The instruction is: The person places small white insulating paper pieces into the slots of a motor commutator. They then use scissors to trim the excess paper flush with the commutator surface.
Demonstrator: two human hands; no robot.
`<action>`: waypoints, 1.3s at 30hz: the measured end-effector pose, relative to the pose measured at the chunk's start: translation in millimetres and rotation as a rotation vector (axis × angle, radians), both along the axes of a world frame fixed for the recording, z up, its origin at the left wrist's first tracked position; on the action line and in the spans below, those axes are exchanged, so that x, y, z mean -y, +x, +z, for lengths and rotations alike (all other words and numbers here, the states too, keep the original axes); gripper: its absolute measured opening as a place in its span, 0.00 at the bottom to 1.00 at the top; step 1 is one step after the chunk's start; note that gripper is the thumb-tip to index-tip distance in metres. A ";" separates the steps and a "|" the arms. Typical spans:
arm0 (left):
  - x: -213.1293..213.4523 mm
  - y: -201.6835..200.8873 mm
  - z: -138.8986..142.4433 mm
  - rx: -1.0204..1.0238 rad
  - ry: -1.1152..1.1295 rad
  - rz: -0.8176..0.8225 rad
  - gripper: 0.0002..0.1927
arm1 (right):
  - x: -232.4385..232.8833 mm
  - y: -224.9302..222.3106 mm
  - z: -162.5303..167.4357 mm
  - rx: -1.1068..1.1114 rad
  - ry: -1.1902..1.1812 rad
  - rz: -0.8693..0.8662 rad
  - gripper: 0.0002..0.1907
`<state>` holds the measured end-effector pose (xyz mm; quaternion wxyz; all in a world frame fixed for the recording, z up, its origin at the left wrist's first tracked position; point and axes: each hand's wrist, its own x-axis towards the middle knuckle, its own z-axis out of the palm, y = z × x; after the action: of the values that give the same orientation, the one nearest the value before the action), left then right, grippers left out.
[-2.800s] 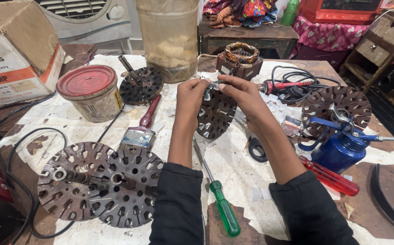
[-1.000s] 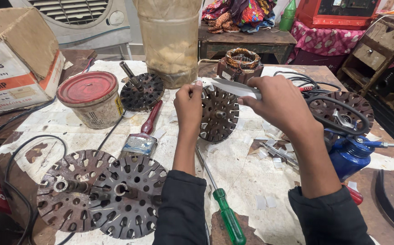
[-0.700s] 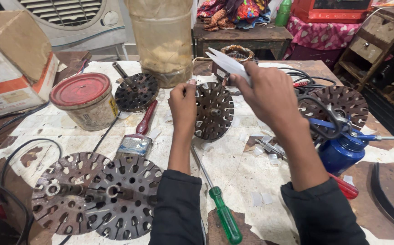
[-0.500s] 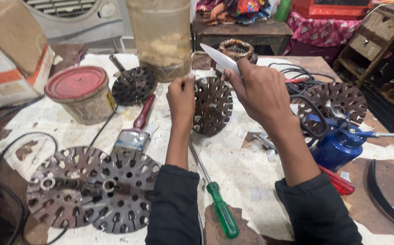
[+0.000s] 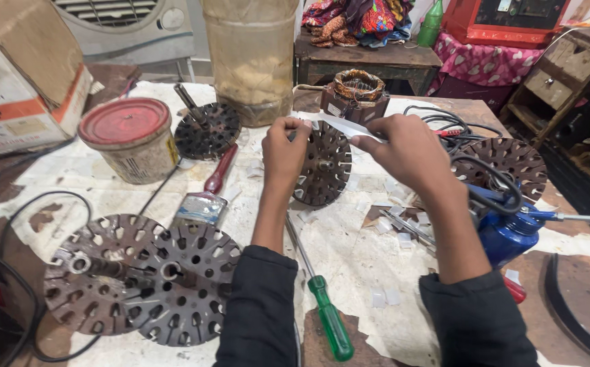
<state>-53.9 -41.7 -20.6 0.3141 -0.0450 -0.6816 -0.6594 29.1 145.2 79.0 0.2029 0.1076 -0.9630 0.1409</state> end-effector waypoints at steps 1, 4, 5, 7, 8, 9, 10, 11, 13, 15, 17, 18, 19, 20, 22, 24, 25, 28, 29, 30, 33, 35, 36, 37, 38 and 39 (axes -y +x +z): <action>0.6 0.0 0.0 0.010 -0.016 0.021 0.16 | -2.6 0.5 2.4 -0.036 0.017 0.024 0.22; 2.6 3.3 1.2 -0.009 -0.002 0.081 0.16 | 3.8 2.7 1.3 -0.062 0.036 0.048 0.23; 3.7 3.9 0.9 0.028 0.003 0.060 0.16 | 5.2 4.1 0.7 -0.023 0.039 0.005 0.23; 3.8 4.6 1.6 0.101 0.015 0.010 0.16 | 8.0 6.1 -0.9 0.003 0.068 -0.036 0.22; 3.8 5.6 2.3 0.086 0.012 0.012 0.16 | 9.9 5.8 -1.7 -0.010 0.094 -0.032 0.21; 3.6 6.9 3.0 0.069 0.011 0.013 0.16 | 10.8 5.5 -1.9 -0.025 0.121 -0.030 0.20; 2.4 7.4 4.2 0.051 0.013 0.012 0.16 | 10.7 5.6 -1.9 -0.062 0.137 -0.009 0.19; 1.2 7.3 5.9 0.095 0.012 -0.006 0.16 | 10.6 6.2 -2.1 -0.098 0.156 0.014 0.18; 1.9 8.9 6.8 0.191 0.005 -0.035 0.17 | 11.0 7.1 -0.9 -0.141 0.223 0.028 0.16; 0.8 10.3 5.9 0.132 -0.017 -0.013 0.17 | 15.0 9.0 -0.4 -0.155 0.312 0.006 0.14; 1.3 10.1 5.5 0.069 -0.037 0.008 0.18 | 21.8 10.7 0.5 -0.144 0.350 0.004 0.17; 1.3 10.3 4.9 0.038 -0.042 0.016 0.17 | 24.9 12.0 0.9 -0.137 0.369 0.002 0.20; 1.2 10.8 4.2 0.006 -0.046 0.021 0.17 | 27.7 14.1 0.4 -0.143 0.383 0.038 0.27; 1.1 11.1 3.8 0.024 -0.041 0.020 0.17 | 29.3 16.1 0.3 -0.152 0.400 0.070 0.33; 0.8 12.0 4.3 0.054 -0.036 0.005 0.18 | 28.2 18.3 2.9 -0.170 0.408 0.103 0.37; 0.2 13.9 5.0 0.031 -0.027 0.003 0.17 | 27.5 18.6 3.8 -0.182 0.385 0.115 0.31; 0.4 14.5 5.7 0.020 -0.023 0.003 0.17 | 26.9 18.5 3.9 -0.215 0.389 0.130 0.29; 0.4 15.3 6.9 0.143 -0.091 0.011 0.18 | 24.7 19.3 3.7 -0.302 0.426 0.159 0.24; -0.4 15.1 7.1 0.122 -0.092 0.018 0.18 | 25.9 19.3 3.2 -0.327 0.442 0.151 0.22; -0.6 14.7 7.0 0.102 -0.094 0.028 0.18 | 27.8 19.4 2.7 -0.353 0.456 0.146 0.21; -2.0 13.4 6.3 0.083 -0.107 0.064 0.18 | 32.4 23.5 1.6 -0.468 0.483 0.146 0.16; -2.0 11.9 6.7 0.084 -0.113 0.065 0.18 | 39.0 24.3 0.5 -0.473 0.548 0.084 0.17; -2.2 11.8 6.1 0.087 -0.110 0.054 0.18 | 42.1 24.2 -0.4 -0.474 0.580 0.052 0.18; -2.1 11.5 5.8 0.092 -0.108 0.040 0.18 | 44.3 24.1 -1.3 -0.496 0.588 0.046 0.17; -1.7 10.9 5.6 0.087 -0.110 0.042 0.19 | 46.0 24.1 -2.7 -0.516 0.596 0.039 0.16; -1.6 10.4 5.2 0.083 -0.113 0.042 0.19 | 46.5 24.2 -4.3 -0.533 0.603 0.030 0.15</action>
<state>-43.5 -40.1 -15.4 0.2962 -0.0207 -0.7309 -0.6144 53.3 98.7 74.7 0.4029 0.2092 -0.8730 -0.1780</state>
